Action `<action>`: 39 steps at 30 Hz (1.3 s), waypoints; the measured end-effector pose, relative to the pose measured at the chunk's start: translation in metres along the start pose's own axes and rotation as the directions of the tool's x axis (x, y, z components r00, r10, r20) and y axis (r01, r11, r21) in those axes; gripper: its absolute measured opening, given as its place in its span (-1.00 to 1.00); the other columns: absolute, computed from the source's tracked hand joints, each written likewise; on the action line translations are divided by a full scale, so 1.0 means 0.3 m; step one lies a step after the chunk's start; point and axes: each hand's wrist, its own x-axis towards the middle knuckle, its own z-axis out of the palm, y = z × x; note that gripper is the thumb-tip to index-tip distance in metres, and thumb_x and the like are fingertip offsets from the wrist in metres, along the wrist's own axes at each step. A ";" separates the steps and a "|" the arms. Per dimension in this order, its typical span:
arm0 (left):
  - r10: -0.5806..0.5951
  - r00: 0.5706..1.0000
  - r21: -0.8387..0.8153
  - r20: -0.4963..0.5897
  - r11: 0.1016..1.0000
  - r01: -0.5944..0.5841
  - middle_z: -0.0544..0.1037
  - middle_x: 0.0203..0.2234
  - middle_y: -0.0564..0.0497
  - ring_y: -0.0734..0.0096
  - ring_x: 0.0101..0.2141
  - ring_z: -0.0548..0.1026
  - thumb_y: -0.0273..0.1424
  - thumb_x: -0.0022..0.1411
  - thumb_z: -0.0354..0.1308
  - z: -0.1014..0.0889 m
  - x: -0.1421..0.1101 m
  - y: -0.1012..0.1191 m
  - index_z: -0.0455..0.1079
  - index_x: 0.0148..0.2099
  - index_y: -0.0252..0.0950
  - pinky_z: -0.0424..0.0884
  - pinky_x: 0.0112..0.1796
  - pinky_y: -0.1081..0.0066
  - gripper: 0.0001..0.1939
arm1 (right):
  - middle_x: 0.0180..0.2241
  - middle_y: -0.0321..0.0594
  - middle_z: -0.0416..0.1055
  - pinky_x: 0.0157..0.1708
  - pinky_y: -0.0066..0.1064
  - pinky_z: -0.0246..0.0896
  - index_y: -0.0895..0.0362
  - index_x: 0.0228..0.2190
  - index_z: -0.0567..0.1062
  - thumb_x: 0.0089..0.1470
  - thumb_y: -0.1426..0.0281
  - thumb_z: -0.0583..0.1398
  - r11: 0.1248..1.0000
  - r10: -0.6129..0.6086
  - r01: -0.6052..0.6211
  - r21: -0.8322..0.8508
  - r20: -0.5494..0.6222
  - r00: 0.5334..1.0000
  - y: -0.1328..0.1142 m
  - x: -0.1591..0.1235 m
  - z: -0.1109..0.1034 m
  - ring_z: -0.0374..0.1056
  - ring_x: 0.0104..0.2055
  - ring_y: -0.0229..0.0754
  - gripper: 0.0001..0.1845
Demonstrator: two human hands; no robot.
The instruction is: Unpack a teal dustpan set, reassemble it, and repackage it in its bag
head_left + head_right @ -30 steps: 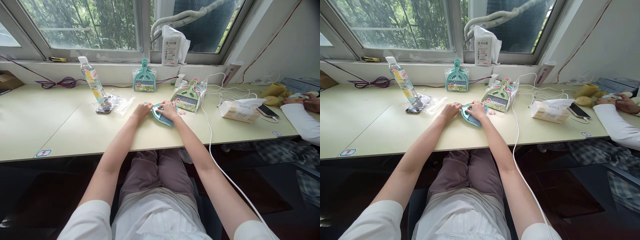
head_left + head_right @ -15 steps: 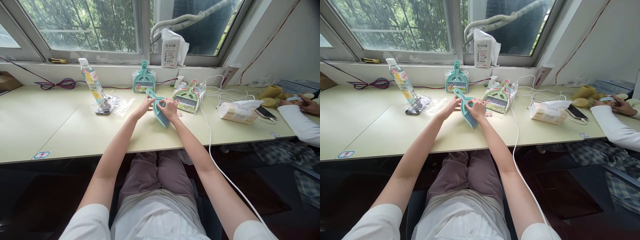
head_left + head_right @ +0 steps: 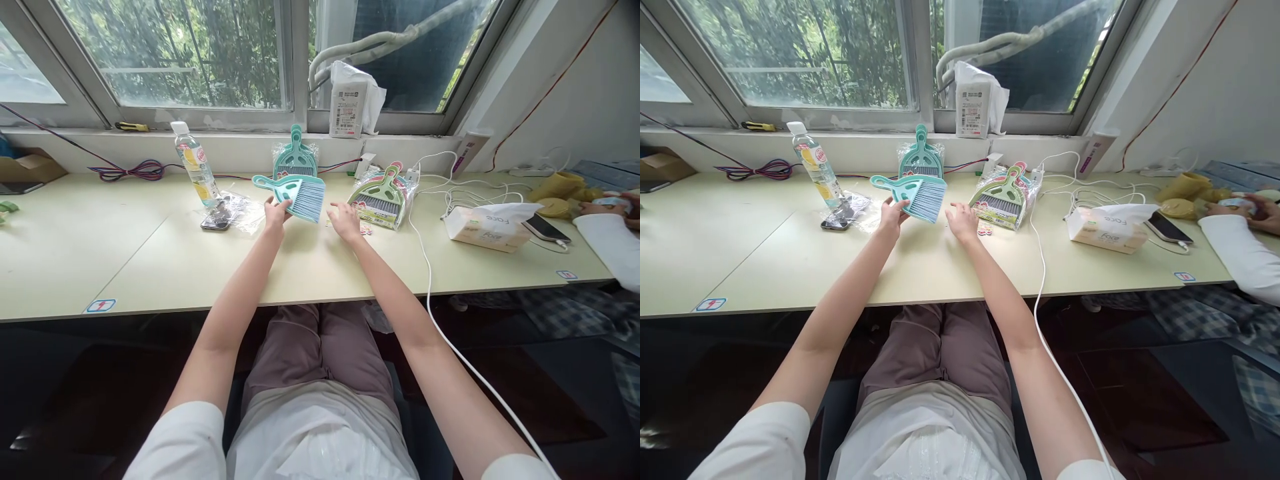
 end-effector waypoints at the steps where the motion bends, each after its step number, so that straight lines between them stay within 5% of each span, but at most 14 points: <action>1: 0.005 1.000 -0.034 -0.014 0.999 -0.006 0.54 -0.28 0.02 0.47 -0.33 0.55 -0.65 0.06 0.26 -0.012 0.013 0.002 0.24 0.15 -0.22 0.54 -0.16 0.38 -0.39 | 0.29 0.01 0.25 0.29 -0.02 0.02 0.09 0.17 0.42 0.28 0.22 0.09 0.998 -0.054 0.056 -0.012 0.100 0.994 0.008 0.001 0.015 0.10 0.36 0.08 -0.51; 5: -0.016 0.997 -0.060 -0.082 0.998 0.011 0.52 -0.35 0.10 0.50 -0.36 0.54 -0.67 -0.02 0.27 -0.054 0.055 -0.009 0.33 -0.02 -0.21 0.54 -0.20 0.41 -0.49 | 0.41 -0.04 0.05 0.39 0.03 -0.18 0.07 0.21 0.39 0.25 0.19 0.15 0.942 -0.319 0.333 0.040 0.410 0.854 0.010 -0.015 0.054 -0.14 0.48 0.04 -0.46; 9: -0.058 0.994 -0.042 -0.096 0.998 0.054 0.52 -0.35 0.11 0.51 -0.38 0.54 -0.67 -0.07 0.29 -0.069 0.072 -0.022 0.30 -0.10 -0.24 0.54 -0.23 0.42 -0.52 | 0.36 -0.14 0.17 0.32 -0.12 0.05 0.00 0.24 0.37 0.24 0.32 0.13 0.875 -0.480 0.386 0.293 0.417 0.772 -0.015 -0.032 0.042 0.13 0.38 -0.07 -0.47; 13: -0.053 0.997 -0.078 -0.052 0.996 0.049 0.52 -0.35 0.12 0.51 -0.36 0.56 -0.66 -0.05 0.27 -0.068 0.073 -0.019 0.28 -0.12 -0.22 0.54 -0.21 0.42 -0.54 | 0.25 -0.22 0.35 0.28 -0.14 0.11 -0.03 0.07 0.55 0.16 0.43 0.19 0.923 -0.383 0.347 0.167 0.293 0.876 -0.018 -0.028 0.016 0.24 0.29 -0.07 -0.56; 16: -0.049 0.998 -0.071 -0.041 0.996 0.046 0.52 -0.36 0.12 0.50 -0.35 0.57 -0.64 -0.04 0.26 -0.072 0.076 -0.018 0.29 -0.14 -0.21 0.54 -0.21 0.42 -0.59 | 0.21 -0.18 0.40 0.26 -0.02 0.10 -0.04 0.01 0.59 0.11 0.27 0.32 0.957 -0.262 0.287 -0.044 0.296 0.918 -0.001 -0.015 -0.007 0.24 0.27 0.08 -0.60; 22: -0.083 0.997 -0.025 -0.004 0.996 0.083 0.53 -0.39 0.07 0.50 -0.44 0.53 -0.58 0.00 0.26 -0.083 0.087 -0.038 0.32 -0.21 -0.27 0.52 -0.26 0.41 -0.71 | 0.07 -0.12 0.49 -0.05 -0.34 0.33 0.01 0.26 0.37 0.16 0.11 0.26 0.956 -0.294 0.224 0.191 0.574 0.765 0.004 -0.006 -0.063 0.45 -0.11 -0.13 -0.33; 25: -0.085 0.996 -0.002 0.017 0.996 0.085 0.52 -0.40 0.06 0.47 -0.44 0.53 -0.56 0.00 0.26 -0.079 0.088 -0.047 0.35 -0.22 -0.27 0.50 -0.30 0.42 -0.74 | -0.06 -0.20 0.56 -0.12 -0.38 0.31 -0.01 0.06 0.57 0.00 0.23 0.38 0.954 -0.299 0.244 0.174 0.610 0.734 -0.016 -0.020 -0.071 0.46 -0.16 -0.14 -0.45; 28: -0.093 0.996 0.020 -0.002 0.995 0.093 0.51 -0.43 0.06 0.47 -0.44 0.52 -0.54 0.03 0.25 -0.074 0.087 -0.048 0.36 -0.25 -0.27 0.48 -0.35 0.45 -0.79 | -0.23 -0.26 0.59 -0.11 -0.34 0.29 0.00 -0.26 0.70 0.00 0.28 0.37 0.981 -0.189 0.184 0.061 0.527 0.829 -0.032 -0.031 -0.063 0.47 -0.18 -0.12 -0.79; 32: -0.116 0.992 0.049 -0.053 0.992 0.119 0.45 -0.48 0.07 0.48 -0.47 0.48 -0.46 0.09 0.25 -0.071 0.087 -0.041 0.35 -0.27 -0.25 0.39 -0.47 0.52 -0.84 | -0.25 -0.23 0.59 -0.01 -0.24 0.26 0.02 -0.31 0.69 0.05 0.32 0.33 0.994 -0.061 0.083 -0.067 0.274 0.960 -0.026 -0.023 -0.042 0.46 -0.12 -0.07 -0.86; 35: -0.138 0.987 0.078 -0.078 0.986 0.144 0.44 -0.47 0.04 0.43 -0.43 0.48 -0.40 0.12 0.25 -0.066 0.089 -0.039 0.35 -0.27 -0.24 0.39 -0.47 0.50 -0.86 | -0.09 -0.16 0.55 0.01 -0.26 0.28 0.05 -0.20 0.68 0.15 0.32 0.22 0.980 -0.199 0.191 0.054 0.252 0.947 -0.014 -0.013 -0.023 0.42 -0.07 -0.10 -0.76; 39: -0.162 0.985 0.063 -0.055 0.984 0.165 0.45 -0.43 0.03 0.34 -0.37 0.49 -0.34 0.11 0.28 -0.059 0.098 -0.050 0.35 -0.24 -0.23 0.48 -0.38 0.39 -0.80 | 0.06 -0.15 0.46 0.13 -0.26 0.21 0.03 -0.06 0.65 0.13 0.45 0.19 0.910 -0.414 0.381 0.161 0.338 0.845 -0.006 -0.010 -0.009 0.34 0.08 -0.08 -0.64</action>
